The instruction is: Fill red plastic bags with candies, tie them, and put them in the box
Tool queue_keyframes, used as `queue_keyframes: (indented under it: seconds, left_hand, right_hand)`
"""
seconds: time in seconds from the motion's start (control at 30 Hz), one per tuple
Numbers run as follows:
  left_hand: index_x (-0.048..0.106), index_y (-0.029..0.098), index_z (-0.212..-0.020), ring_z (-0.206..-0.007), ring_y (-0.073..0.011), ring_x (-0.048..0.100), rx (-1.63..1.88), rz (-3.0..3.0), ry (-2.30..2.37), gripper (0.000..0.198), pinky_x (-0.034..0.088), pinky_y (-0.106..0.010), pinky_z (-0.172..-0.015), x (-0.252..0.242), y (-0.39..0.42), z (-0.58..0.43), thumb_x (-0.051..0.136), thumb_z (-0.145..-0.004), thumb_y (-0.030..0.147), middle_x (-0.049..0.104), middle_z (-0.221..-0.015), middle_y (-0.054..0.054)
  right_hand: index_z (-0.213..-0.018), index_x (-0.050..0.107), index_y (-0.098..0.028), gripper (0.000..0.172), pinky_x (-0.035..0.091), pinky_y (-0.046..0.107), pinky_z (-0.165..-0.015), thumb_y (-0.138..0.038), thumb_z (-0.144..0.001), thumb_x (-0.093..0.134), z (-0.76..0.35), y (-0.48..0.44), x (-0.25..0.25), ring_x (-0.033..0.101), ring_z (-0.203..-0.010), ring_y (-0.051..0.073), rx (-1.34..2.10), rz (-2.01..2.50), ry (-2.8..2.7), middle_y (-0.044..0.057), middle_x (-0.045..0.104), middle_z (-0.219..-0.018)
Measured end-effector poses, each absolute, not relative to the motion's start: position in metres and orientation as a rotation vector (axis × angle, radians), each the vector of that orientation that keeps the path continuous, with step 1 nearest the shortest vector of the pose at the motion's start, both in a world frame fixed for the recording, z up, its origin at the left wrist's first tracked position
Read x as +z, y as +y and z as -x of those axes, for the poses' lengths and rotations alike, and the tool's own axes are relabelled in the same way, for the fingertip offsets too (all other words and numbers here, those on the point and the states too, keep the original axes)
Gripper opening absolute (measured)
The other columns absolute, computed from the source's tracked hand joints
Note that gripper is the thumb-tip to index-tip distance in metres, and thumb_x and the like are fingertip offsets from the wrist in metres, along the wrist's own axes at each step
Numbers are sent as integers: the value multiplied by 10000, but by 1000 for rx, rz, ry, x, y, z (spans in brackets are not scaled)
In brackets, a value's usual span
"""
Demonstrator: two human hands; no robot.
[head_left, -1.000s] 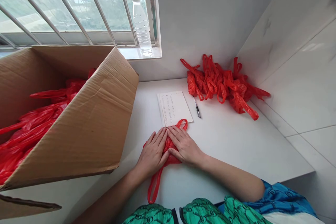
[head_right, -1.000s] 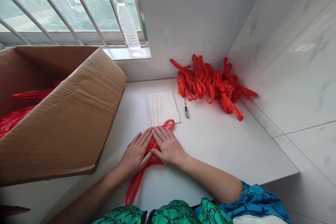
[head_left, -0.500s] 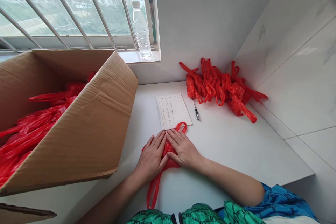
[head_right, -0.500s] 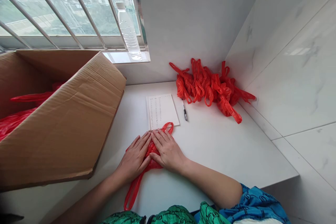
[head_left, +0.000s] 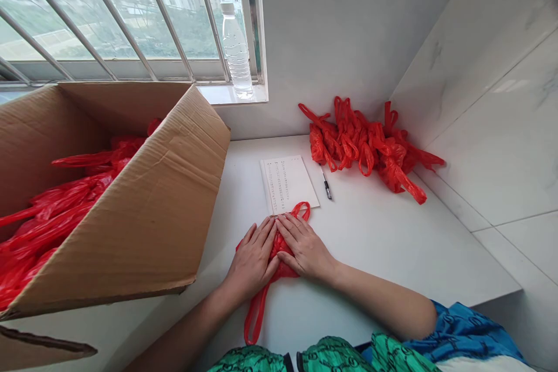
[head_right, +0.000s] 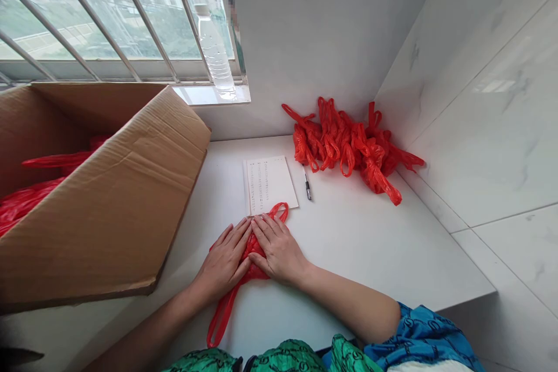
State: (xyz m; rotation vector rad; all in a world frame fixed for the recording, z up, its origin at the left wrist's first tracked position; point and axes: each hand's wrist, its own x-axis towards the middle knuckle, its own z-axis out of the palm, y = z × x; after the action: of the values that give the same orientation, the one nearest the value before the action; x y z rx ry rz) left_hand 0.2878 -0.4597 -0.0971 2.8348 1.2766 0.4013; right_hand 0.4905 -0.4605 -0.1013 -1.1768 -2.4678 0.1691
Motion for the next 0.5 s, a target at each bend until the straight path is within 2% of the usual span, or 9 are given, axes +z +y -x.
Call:
queue_keyframes:
  seconds: [0.23,0.4,0.5]
  left_hand:
    - [358,114,-1494,-1424,-275,358,454,-2799,1239,608,298,-477,-1162,-88,-457,-286,471,-940,336,389,-1540,-144]
    - [474,238,-1408,-1233,-247,537,620,-2679,1285,477,409,-431,-1052,-58,-460,-281,499,-958,394,551,-1393,-90]
    - [543,245,-1319,-1109,-239,584,633,-2607,1310,415,465,-385,-934,-51,-467,-289,530,-944,421,624,-1244,-82]
  right_hand:
    - [-1530,296,-91,706,272,534,-1197,-516,-982,426,-493,-459,-97,267,-1466,307,247,1141,-2452,162,356,-1561]
    - [-1482,403,-157,602,401,434,-1124,-491,-985,458,-514,-451,-73,453,-1354,256,381,1035,-2364,127,471,-1492]
    - [-1366,542,-190,450,481,419,-1016,-433,-997,460,-531,-446,-59,586,-1197,248,344,1086,-2241,102,628,-1323]
